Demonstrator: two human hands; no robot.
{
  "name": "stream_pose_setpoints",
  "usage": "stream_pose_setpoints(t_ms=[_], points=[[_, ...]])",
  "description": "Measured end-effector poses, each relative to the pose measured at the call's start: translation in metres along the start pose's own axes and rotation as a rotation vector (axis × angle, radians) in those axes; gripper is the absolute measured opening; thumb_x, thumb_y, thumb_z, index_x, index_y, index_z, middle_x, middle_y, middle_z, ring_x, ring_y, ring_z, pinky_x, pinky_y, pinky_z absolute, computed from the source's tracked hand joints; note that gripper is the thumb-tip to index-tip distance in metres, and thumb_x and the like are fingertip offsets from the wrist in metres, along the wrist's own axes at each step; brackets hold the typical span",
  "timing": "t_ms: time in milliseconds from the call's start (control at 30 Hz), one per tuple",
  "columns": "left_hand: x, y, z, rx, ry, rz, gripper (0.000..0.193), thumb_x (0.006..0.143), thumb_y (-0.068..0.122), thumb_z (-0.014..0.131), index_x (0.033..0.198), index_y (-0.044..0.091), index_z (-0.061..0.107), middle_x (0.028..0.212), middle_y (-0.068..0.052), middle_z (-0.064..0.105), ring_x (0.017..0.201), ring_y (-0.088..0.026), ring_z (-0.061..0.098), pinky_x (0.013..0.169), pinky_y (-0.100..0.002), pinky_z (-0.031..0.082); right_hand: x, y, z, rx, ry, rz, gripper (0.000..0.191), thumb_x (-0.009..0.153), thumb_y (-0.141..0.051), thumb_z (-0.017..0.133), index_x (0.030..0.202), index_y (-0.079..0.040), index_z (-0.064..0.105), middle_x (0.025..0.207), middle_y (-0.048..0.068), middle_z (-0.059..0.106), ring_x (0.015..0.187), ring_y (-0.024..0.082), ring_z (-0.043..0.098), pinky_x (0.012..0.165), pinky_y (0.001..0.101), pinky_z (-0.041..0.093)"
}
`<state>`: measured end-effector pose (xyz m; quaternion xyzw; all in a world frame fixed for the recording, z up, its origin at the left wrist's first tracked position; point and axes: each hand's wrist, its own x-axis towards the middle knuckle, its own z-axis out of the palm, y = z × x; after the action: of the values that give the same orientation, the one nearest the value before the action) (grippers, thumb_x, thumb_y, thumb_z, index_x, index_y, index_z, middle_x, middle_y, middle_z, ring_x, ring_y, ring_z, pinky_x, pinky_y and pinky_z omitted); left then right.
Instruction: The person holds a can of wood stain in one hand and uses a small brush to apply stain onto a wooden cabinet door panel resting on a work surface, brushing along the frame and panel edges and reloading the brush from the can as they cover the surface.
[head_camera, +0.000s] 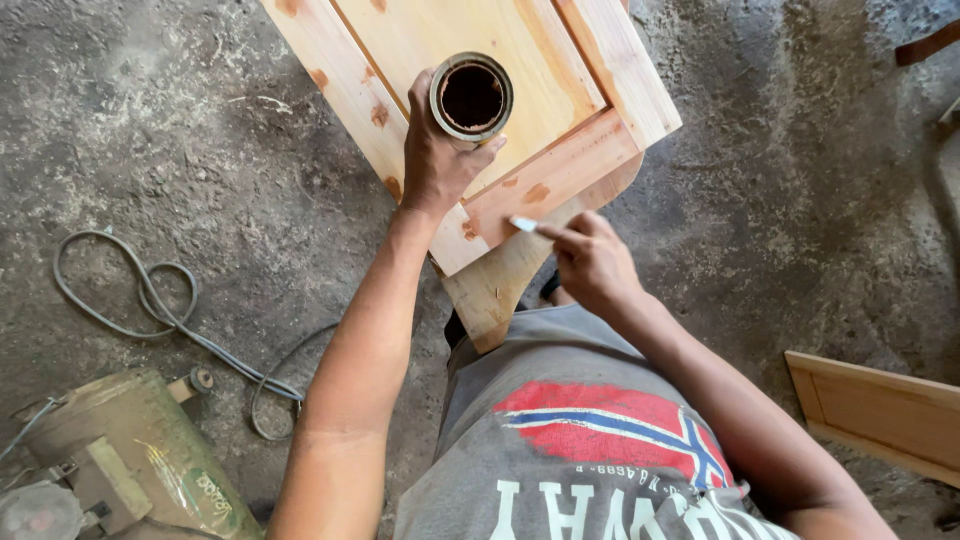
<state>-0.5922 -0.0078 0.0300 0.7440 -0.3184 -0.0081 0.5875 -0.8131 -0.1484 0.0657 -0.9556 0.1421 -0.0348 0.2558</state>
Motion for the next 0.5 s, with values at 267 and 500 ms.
stream_pose_setpoints(t_ms=[267,500], points=[[-0.005,-0.003,-0.002,0.028,0.007,-0.029,0.093,0.082,0.018,0.094,0.148,0.005,0.029,0.140,-0.014,0.052,0.131,-0.030,0.060,0.112,-0.039,0.054,0.002,-0.015,0.007,-0.037,-0.046,-0.132,0.039,0.087,-0.004,0.067,0.121,-0.017,0.079,0.093,0.012,0.061,0.086,0.030,0.064,0.071,0.0414,0.055],[-0.005,-0.008,-0.001,0.008,0.008,0.005,0.098,0.084,0.020,0.094,0.150,0.005,0.024,0.140,-0.015,0.052,0.132,-0.030,0.059,0.114,-0.040,0.053,0.002,-0.010,0.000,0.003,0.040,-0.077,0.031,0.092,-0.007,0.068,0.120,-0.017,0.077,0.097,0.010,0.063,0.087,0.029,0.065,0.071,0.0414,0.055]])
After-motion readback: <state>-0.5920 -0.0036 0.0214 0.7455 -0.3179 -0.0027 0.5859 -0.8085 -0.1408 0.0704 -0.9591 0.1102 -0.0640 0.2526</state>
